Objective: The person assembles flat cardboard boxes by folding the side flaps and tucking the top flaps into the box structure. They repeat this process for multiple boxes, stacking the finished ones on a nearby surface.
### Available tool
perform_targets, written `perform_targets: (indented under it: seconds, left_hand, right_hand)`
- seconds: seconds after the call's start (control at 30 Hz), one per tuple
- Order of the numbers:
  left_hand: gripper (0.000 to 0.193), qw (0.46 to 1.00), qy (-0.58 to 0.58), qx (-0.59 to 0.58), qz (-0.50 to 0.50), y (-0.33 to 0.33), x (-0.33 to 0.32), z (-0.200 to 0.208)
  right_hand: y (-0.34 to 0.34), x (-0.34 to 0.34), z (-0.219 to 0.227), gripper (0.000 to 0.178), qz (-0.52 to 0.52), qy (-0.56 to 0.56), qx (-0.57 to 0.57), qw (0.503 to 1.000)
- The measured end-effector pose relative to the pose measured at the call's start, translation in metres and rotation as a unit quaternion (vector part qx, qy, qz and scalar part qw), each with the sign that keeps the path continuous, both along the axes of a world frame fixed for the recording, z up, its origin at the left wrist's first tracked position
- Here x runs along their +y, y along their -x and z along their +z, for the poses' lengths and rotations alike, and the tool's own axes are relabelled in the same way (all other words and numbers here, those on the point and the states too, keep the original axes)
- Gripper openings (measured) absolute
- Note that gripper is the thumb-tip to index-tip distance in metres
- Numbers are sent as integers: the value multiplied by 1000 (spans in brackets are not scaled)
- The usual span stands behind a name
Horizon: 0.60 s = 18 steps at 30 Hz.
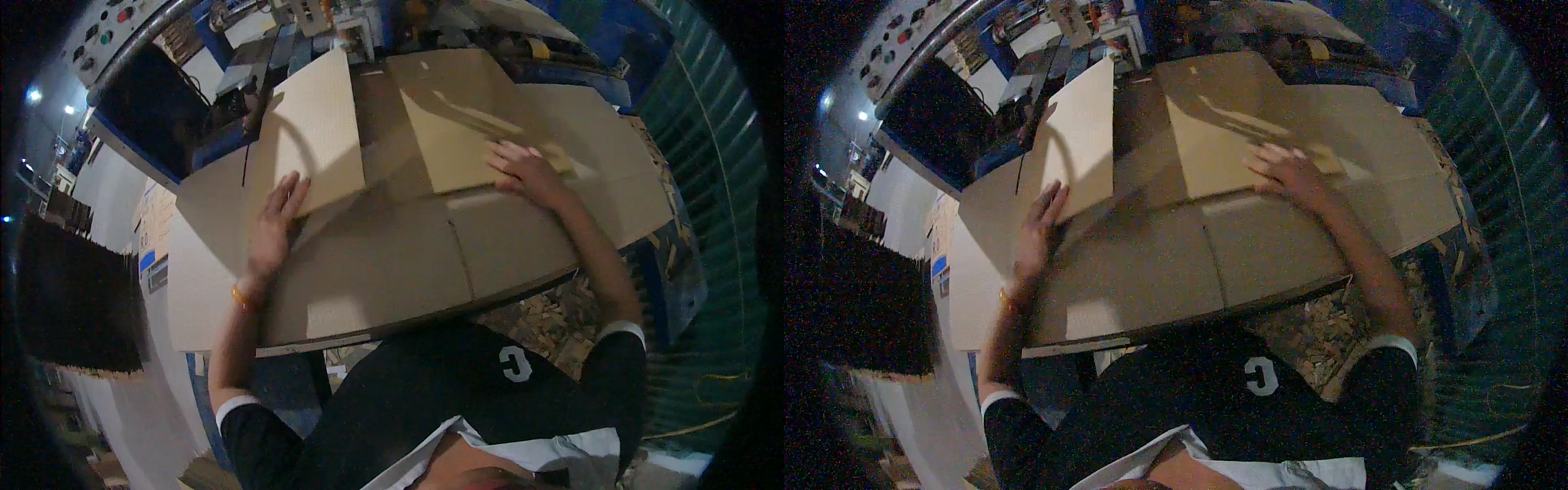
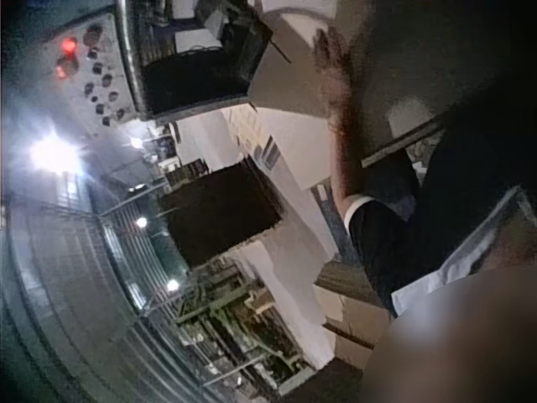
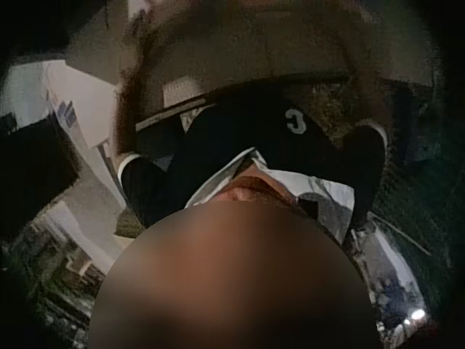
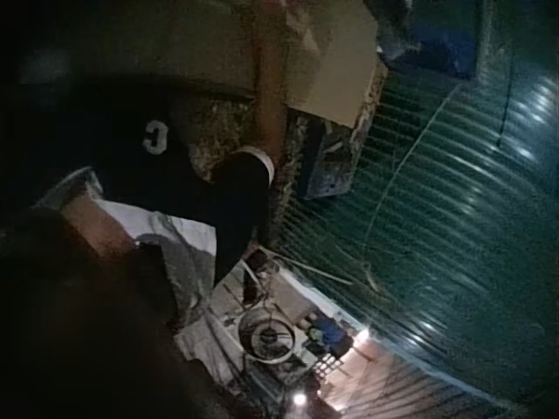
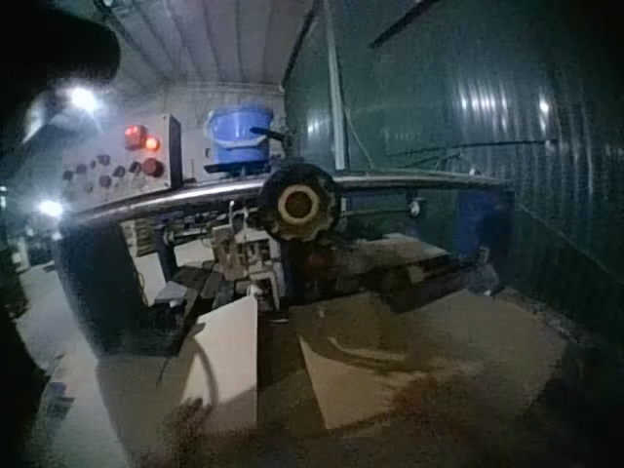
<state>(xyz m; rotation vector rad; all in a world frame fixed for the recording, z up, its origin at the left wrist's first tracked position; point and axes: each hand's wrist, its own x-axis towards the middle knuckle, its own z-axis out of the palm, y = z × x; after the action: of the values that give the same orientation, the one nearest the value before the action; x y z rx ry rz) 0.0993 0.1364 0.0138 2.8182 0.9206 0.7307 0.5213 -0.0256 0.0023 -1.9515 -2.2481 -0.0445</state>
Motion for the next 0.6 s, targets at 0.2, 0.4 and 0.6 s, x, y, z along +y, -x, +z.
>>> perform_targets:
  seconds: [0.2, 0.4, 0.6]
  left_hand:
    - [55, 985, -173, 13, -3, -43, 88, -27]
    - [67, 942, -92, 66, 317, -66, 111, -26]
    - [64, 945, -162, -127, 255, 101, 88, -36]
  right_hand:
    - [-18, 62, -20, 50, -135, -64, -24, 988]
    - [12, 124, -36, 51, -371, -80, -28, 925]
    - [-10, 11, -26, 49, -288, -47, 129, 948]
